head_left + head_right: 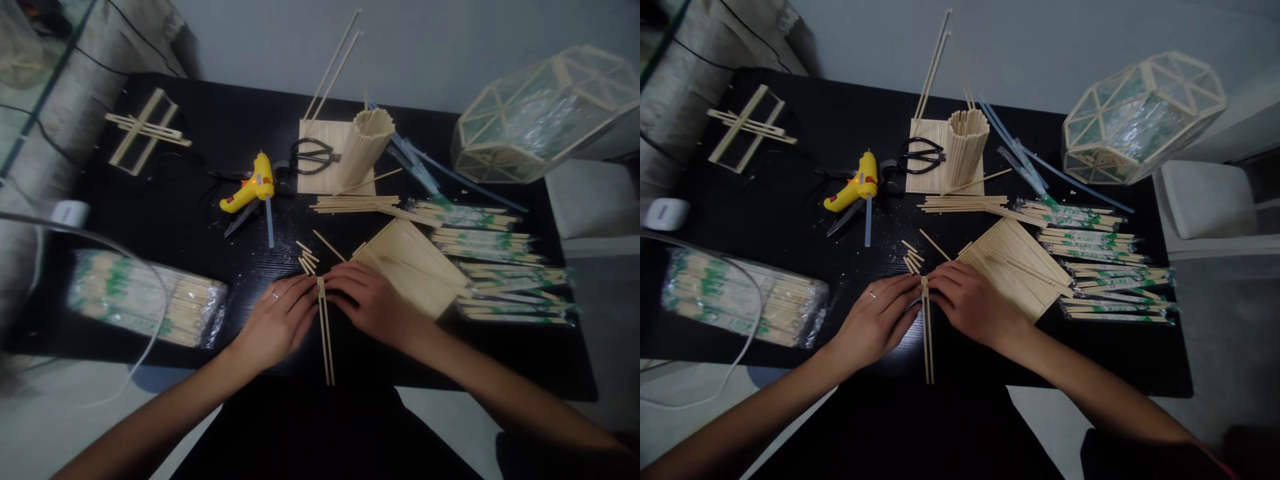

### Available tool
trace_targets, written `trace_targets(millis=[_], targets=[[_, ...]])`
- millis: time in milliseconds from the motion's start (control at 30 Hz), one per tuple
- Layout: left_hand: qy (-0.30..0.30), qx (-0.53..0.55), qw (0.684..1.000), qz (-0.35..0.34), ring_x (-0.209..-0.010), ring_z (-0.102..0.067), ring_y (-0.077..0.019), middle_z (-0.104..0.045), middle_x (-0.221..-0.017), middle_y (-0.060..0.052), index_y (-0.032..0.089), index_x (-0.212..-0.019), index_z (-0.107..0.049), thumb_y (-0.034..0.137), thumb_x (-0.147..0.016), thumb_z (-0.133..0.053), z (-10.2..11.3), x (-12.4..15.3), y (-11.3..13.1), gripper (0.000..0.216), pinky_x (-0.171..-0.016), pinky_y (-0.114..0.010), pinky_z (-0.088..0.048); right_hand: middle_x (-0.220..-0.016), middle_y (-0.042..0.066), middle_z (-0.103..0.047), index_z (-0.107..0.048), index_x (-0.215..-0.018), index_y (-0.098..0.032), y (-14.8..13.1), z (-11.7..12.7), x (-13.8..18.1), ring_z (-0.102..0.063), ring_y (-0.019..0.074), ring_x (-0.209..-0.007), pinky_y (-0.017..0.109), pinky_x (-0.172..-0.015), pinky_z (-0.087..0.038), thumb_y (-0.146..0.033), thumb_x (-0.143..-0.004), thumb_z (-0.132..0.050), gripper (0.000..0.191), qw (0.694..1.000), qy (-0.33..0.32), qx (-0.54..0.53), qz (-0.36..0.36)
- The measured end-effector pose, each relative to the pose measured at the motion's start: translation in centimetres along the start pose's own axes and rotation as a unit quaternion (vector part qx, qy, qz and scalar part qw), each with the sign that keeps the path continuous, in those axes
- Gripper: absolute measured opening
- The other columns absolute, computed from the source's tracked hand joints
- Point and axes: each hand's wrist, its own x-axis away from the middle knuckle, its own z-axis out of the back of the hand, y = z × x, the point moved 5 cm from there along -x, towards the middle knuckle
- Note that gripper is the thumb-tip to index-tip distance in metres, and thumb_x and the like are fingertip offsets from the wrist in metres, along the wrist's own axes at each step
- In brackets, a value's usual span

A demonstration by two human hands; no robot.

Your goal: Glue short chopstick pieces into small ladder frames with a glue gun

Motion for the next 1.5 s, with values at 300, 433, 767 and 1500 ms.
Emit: trace_targets(millis=[300,433,767,1500], targets=[[-0.003,0.005,1.000,0.011,-0.128,-0.066,-0.0280,-0.070,-0.138,-0.015,0.013,-0.137,-0.062,0.017,-0.101,-0.061,-0.1,0.1,-0.2,0.036,-0.108,-0.047,-0.055,-0.073,0.001,-0.076,-0.077,-0.086,-0.018,1.0,0.2,-1.4,-0.069,0.0133,-0.065,0.024,-0.064,-0.051,-0.020,-0.091,-0.073,0.007,0.946,-0.071,-0.094,-0.302],[0.010,0.008,1.000,0.004,-0.128,-0.066,-0.0280,-0.070,-0.138,-0.015,0.013,-0.137,-0.063,0.017,-0.101,-0.062,-0.1,0.3,-0.3,0.036,-0.107,-0.047,-0.056,-0.071,0.003,-0.076,-0.077,-0.082,-0.016,1.5,-0.3,-2.3,-0.070,0.0122,-0.060,0.021,-0.057,-0.049,-0.020,-0.090,-0.072,0.010,0.925,-0.130,-0.110,-0.340],[0.020,0.005,1.000,-0.006,-0.126,-0.068,-0.0285,-0.073,-0.134,-0.014,0.013,-0.134,-0.066,0.015,-0.101,-0.061,0.0,0.1,0.0,0.033,-0.103,-0.047,-0.059,-0.061,0.003,-0.073,-0.072,-0.076,-0.013,2.3,-1.1,-3.2,-0.071,0.0140,-0.051,0.017,-0.044,-0.049,-0.010,-0.083,-0.070,0.008,0.861,-0.219,-0.161,-0.430],[0.023,-0.008,1.000,-0.019,-0.125,-0.067,-0.0289,-0.074,-0.131,-0.014,0.011,-0.126,-0.069,0.015,-0.100,-0.063,0.0,0.0,0.1,0.026,-0.103,-0.046,-0.057,-0.065,0.003,-0.076,-0.075,-0.073,-0.016,0.9,-0.2,-4.9,-0.072,0.0148,-0.060,0.020,-0.054,-0.045,-0.009,-0.083,-0.065,0.015,0.895,-0.275,-0.046,-0.350]])
